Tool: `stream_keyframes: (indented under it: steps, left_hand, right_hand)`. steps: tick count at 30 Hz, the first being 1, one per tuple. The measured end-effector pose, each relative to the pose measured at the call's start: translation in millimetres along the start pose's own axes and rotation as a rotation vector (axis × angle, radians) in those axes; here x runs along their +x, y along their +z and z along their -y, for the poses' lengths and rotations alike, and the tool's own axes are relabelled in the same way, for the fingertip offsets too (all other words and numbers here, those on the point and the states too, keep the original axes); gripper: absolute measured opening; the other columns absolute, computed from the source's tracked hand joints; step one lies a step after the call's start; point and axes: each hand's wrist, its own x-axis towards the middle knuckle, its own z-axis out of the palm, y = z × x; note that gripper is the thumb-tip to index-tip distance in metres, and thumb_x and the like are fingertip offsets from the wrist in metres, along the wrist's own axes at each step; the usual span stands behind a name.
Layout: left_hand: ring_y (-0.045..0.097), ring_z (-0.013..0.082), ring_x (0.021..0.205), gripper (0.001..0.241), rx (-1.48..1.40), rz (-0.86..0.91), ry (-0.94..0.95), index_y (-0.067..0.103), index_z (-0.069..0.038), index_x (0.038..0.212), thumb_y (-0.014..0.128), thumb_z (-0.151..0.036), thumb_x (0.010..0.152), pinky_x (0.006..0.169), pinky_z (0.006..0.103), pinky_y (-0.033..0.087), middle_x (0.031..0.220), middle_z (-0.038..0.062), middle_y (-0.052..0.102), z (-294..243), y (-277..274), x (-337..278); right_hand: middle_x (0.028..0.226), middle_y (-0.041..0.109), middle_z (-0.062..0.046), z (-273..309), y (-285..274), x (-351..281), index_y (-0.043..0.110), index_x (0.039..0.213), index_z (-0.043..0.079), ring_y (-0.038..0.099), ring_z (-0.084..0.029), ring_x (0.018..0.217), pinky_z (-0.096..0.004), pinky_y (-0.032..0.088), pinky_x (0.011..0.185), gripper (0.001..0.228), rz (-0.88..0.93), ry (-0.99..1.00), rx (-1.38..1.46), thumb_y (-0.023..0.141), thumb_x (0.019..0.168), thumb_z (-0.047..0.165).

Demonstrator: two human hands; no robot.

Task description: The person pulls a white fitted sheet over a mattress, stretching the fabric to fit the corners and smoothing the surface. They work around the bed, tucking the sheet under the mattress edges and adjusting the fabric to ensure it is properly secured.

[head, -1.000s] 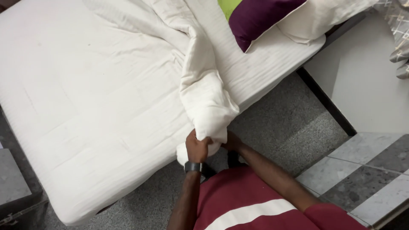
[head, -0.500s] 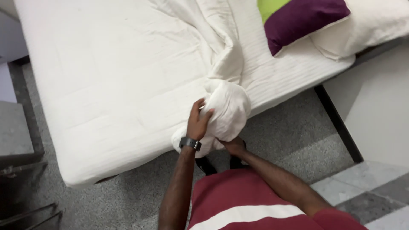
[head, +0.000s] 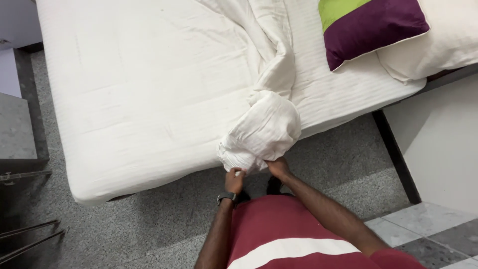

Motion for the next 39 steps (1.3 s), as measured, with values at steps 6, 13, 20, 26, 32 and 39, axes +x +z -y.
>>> stream_keyframes:
  steps: [6,13,20,26,32,39]
  left_hand:
    - [0.044,0.0339,0.141,0.085,0.167,0.734,-0.089,0.051,-0.004,0.15,0.071,-0.055,0.085,0.114,0.0432,0.039,0.155,0.021,0.048,20.8,65.1,24.9]
    - [0.035,0.0341,0.145,0.103,0.055,0.53,-0.071,0.024,0.001,0.157,0.076,-0.055,0.087,0.117,0.0422,0.034,0.157,0.022,0.036,-56.6,34.4,-13.7]
    - [0.047,0.0326,0.129,0.08,-0.645,0.25,0.084,0.037,0.002,0.149,0.069,-0.045,0.092,0.102,0.0425,0.044,0.143,0.019,0.048,-29.9,27.5,-1.2]
    - [0.057,0.0311,0.115,0.061,-1.248,-0.072,0.227,0.049,0.001,0.142,0.062,-0.036,0.095,0.09,0.0426,0.053,0.132,0.017,0.058,0.3,2.3,17.4]
    - [0.066,0.0274,0.106,0.043,-1.63,-0.42,0.355,0.061,0.003,0.131,0.054,-0.026,0.099,0.087,0.0398,0.058,0.121,0.014,0.069,42.9,-52.2,40.6]
    - [0.068,0.0228,0.097,0.033,-0.965,-0.692,0.382,0.068,0.007,0.12,0.047,-0.013,0.104,0.087,0.0361,0.054,0.11,0.015,0.075,39.4,-85.3,32.5]
  right_hand:
    - [0.096,0.076,-0.019,45.8,-14.1,-38.2,0.075,0.106,0.001,0.074,-0.033,0.089,-0.045,0.056,0.075,0.05,-0.209,-0.238,0.154,0.077,0.084,0.046]
    - [0.089,0.079,-0.02,114.0,-52.5,-115.3,0.078,0.099,-0.007,0.076,-0.033,0.083,-0.045,0.056,0.075,0.059,-0.115,0.084,0.118,0.071,0.091,0.051]
    - [0.111,0.074,-0.017,143.6,-99.8,-175.8,0.069,0.121,-0.006,0.073,-0.026,0.1,-0.036,0.06,0.085,0.027,-0.342,-0.885,0.307,0.067,0.1,0.011]
    - [0.101,0.074,-0.018,191.4,-172.2,-211.5,0.072,0.123,-0.004,0.073,-0.025,0.09,-0.034,0.063,0.076,0.024,-0.54,-1.037,-0.115,0.06,0.102,0.001]
    - [0.126,0.065,-0.022,261.2,-201.5,-143.3,0.055,0.132,-0.006,0.066,-0.031,0.121,-0.043,0.058,0.101,0.051,-0.109,-0.792,0.812,0.067,0.1,0.032]
    - [0.134,0.064,-0.019,218.8,-183.2,-75.4,0.057,0.139,0.006,0.063,-0.033,0.118,-0.056,0.055,0.097,0.092,0.276,-0.524,0.343,0.043,0.086,0.08]
